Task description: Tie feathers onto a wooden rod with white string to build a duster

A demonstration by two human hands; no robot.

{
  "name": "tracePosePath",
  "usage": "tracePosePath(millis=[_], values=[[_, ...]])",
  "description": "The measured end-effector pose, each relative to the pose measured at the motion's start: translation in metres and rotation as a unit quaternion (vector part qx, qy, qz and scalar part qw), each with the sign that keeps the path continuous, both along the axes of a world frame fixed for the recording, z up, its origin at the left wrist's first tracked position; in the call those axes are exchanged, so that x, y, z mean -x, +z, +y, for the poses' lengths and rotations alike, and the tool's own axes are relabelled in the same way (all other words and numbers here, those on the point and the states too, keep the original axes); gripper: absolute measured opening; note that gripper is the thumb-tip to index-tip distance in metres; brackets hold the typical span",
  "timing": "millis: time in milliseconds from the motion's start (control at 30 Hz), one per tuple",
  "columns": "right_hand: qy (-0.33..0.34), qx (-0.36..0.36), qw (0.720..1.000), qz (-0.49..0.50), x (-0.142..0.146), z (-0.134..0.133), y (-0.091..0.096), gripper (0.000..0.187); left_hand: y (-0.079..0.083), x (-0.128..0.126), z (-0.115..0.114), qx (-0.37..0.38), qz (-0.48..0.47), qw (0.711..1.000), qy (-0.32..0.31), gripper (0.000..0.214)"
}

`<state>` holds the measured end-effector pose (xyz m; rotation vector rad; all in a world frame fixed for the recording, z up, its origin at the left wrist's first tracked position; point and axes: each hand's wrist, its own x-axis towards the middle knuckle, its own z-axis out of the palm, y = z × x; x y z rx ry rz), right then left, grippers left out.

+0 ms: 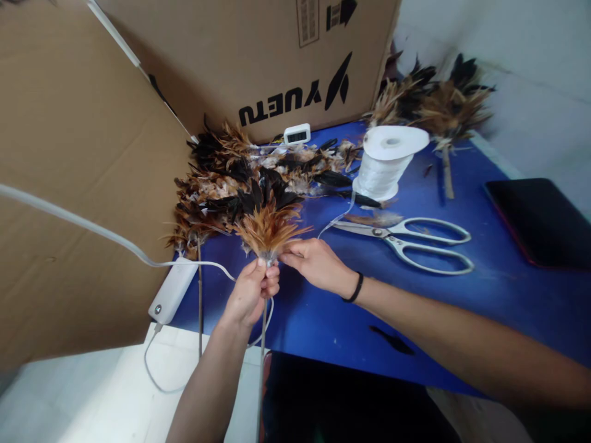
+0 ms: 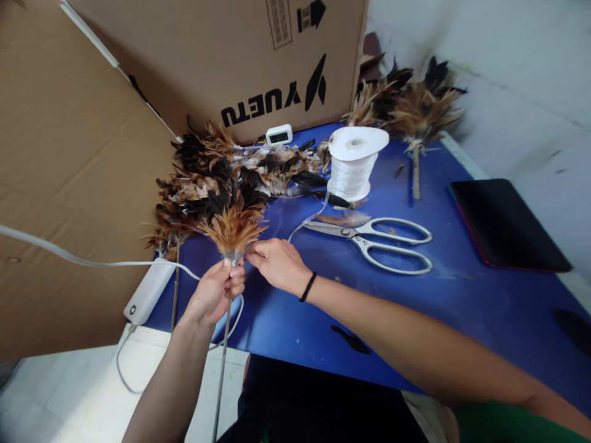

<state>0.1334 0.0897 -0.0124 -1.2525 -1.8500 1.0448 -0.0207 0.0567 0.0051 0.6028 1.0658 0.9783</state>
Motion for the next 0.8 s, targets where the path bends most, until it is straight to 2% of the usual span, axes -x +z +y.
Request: tracePosePath(millis=[333, 467, 600, 733, 800], values=[[-0.022, -0.017, 0.999, -0.034, 0.001, -0.004, 0.002, 0.023, -0.01, -0.008, 0.008, -0.047, 0.094, 0.994, 0.03, 0.037], [-0.006, -0.034, 0.999, -0.018, 0.002, -0.006, 0.0, 0.023, -0.011, -0.012, 0.009, -0.055, 0.143, 0.987, 0.048, 0.034], [0.003, -0.059, 0.998, -0.01, 0.003, -0.009, -0.001, 0.023, -0.019, -0.013, 0.01, -0.072, 0.201, 0.974, 0.078, 0.033], [-0.007, -0.067, 0.998, -0.02, 0.006, -0.012, 0.003, 0.024, -0.026, -0.013, 0.01, -0.112, 0.29, 0.946, 0.086, 0.033], [-0.02, -0.059, 0.998, -0.02, 0.008, -0.012, 0.005, 0.023, -0.025, -0.014, 0.01, -0.154, 0.391, 0.903, 0.084, 0.03]])
